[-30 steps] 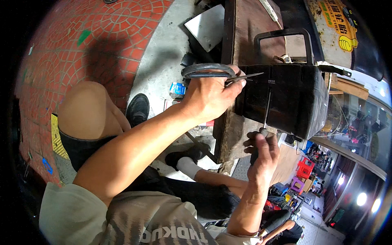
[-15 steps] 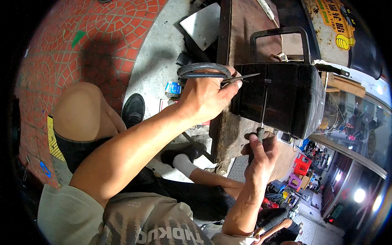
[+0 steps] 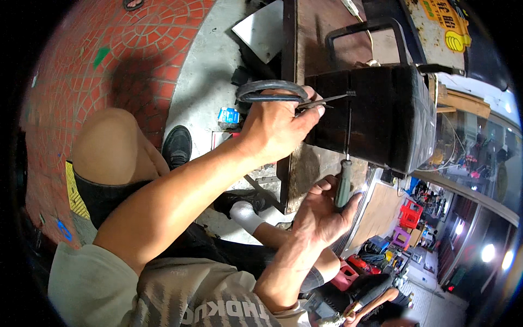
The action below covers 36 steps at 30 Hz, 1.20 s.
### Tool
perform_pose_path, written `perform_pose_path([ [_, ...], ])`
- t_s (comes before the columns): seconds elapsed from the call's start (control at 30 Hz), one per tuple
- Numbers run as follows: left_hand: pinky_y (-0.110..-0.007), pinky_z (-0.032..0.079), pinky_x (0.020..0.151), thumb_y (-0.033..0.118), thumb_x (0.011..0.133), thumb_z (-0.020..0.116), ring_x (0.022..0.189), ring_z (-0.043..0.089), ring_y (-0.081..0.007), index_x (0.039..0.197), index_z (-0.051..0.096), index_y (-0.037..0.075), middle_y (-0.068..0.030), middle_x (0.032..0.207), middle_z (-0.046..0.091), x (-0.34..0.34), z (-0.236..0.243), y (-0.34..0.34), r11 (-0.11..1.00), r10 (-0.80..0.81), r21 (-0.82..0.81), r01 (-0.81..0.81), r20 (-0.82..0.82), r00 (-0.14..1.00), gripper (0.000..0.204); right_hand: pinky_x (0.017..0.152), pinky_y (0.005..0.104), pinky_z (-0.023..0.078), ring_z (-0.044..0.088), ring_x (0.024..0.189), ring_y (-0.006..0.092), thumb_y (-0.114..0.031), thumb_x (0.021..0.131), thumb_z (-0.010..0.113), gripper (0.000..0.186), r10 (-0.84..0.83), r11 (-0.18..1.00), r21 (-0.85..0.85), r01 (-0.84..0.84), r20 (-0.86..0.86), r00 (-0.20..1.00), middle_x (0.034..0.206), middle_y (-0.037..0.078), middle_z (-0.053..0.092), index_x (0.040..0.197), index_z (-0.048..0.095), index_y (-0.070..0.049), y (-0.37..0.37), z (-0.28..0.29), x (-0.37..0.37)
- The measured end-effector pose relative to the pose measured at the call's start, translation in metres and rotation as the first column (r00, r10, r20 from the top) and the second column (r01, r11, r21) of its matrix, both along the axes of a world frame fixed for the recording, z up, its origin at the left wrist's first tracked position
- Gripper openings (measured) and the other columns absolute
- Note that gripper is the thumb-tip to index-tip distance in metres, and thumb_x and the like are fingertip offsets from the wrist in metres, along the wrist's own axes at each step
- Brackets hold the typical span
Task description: The person saws through a plastic battery case with a hacksaw, uses a screwdriver to pry open sections, and manipulates internal wires and connectors by hand.
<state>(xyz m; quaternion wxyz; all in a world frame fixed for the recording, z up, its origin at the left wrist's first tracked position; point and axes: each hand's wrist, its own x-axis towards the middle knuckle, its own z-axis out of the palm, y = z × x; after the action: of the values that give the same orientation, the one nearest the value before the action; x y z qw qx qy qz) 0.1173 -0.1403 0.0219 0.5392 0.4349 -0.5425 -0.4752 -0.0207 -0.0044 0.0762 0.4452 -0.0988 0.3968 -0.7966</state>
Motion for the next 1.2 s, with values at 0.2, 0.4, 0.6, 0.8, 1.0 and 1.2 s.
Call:
perform_pose_path([
  [0.2, -0.041, 0.054, 0.072, 0.025, 0.101, 0.069, 0.077, 0.069, -0.0277, 0.101, 0.069, 0.002, -0.0161, 0.083, 0.070, 0.001, 0.004, 0.002, 0.999, -0.039, 0.012, 0.039, 0.020, 0.999, 0.024, 0.067, 0.0341, 0.045, 0.055, 0.073, 0.0201, -0.040, 0.106, 0.060, 0.036, 0.295, 0.953, 0.105, -0.284, -0.107, 0.950, 0.079, 0.007, 0.060, 0.114, 0.065, -0.004, 0.016, -0.002, -0.013],
  [0.4, -0.040, 0.055, 0.075, 0.026, 0.101, 0.069, 0.082, 0.073, -0.0278, 0.105, 0.070, 0.001, -0.0159, 0.090, 0.074, 0.006, 0.002, -0.001, 0.999, -0.027, 0.041, 0.027, 0.006, 1.000, 0.025, 0.081, 0.0411, 0.047, 0.059, 0.092, 0.0257, -0.042, 0.108, 0.055, 0.042, -0.092, 0.973, 0.199, 0.117, -0.128, 0.987, 0.104, 0.012, 0.067, 0.120, 0.066, -0.004, 0.005, 0.009, 0.035],
  [0.6, -0.040, 0.055, 0.074, 0.023, 0.100, 0.071, 0.083, 0.073, -0.0272, 0.104, 0.070, 0.000, -0.0167, 0.089, 0.074, 0.005, 0.003, 0.000, 1.000, 0.000, 0.012, 0.000, -0.017, 1.000, 0.024, 0.081, 0.0418, 0.049, 0.060, 0.094, 0.0257, -0.035, 0.108, 0.054, 0.039, 0.159, 0.987, 0.045, -0.157, -0.065, 0.985, 0.113, 0.014, 0.067, 0.126, 0.065, -0.002, 0.021, 0.003, 0.008],
  [0.8, -0.040, 0.055, 0.076, 0.026, 0.101, 0.069, 0.086, 0.073, -0.0263, 0.108, 0.070, 0.001, -0.0166, 0.092, 0.074, 0.010, 0.007, -0.001, 0.997, -0.030, 0.067, 0.033, -0.038, 0.999, 0.026, 0.085, 0.0393, 0.049, 0.061, 0.099, 0.0251, -0.034, 0.101, 0.061, 0.037, 0.259, 0.965, 0.050, -0.257, -0.040, 0.965, 0.109, 0.013, 0.068, 0.120, 0.067, -0.003, 0.022, 0.001, -0.001],
  [1.0, -0.041, 0.057, 0.080, 0.028, 0.100, 0.069, 0.089, 0.075, -0.0290, 0.109, 0.071, 0.002, -0.0174, 0.095, 0.076, 0.014, 0.004, -0.003, 0.998, 0.007, 0.065, -0.007, -0.005, 1.000, 0.028, 0.076, 0.0417, 0.046, 0.057, 0.081, 0.0212, -0.040, 0.107, 0.054, 0.042, -0.181, 0.947, 0.254, 0.197, -0.085, 0.980, 0.092, 0.008, 0.064, 0.116, 0.066, -0.002, -0.003, 0.020, 0.052],
  [1.2, -0.041, 0.057, 0.079, 0.026, 0.099, 0.070, 0.090, 0.075, -0.0312, 0.106, 0.072, 0.001, -0.0187, 0.095, 0.075, 0.012, 0.000, -0.003, 0.999, 0.033, 0.022, -0.032, -0.060, 0.998, 0.026, 0.082, 0.0390, 0.050, 0.066, 0.098, 0.0256, -0.036, 0.103, 0.056, 0.039, 0.180, 0.981, 0.091, -0.173, -0.074, 0.981, 0.113, 0.015, 0.073, 0.122, 0.071, -0.005, 0.020, 0.000, 0.007],
])
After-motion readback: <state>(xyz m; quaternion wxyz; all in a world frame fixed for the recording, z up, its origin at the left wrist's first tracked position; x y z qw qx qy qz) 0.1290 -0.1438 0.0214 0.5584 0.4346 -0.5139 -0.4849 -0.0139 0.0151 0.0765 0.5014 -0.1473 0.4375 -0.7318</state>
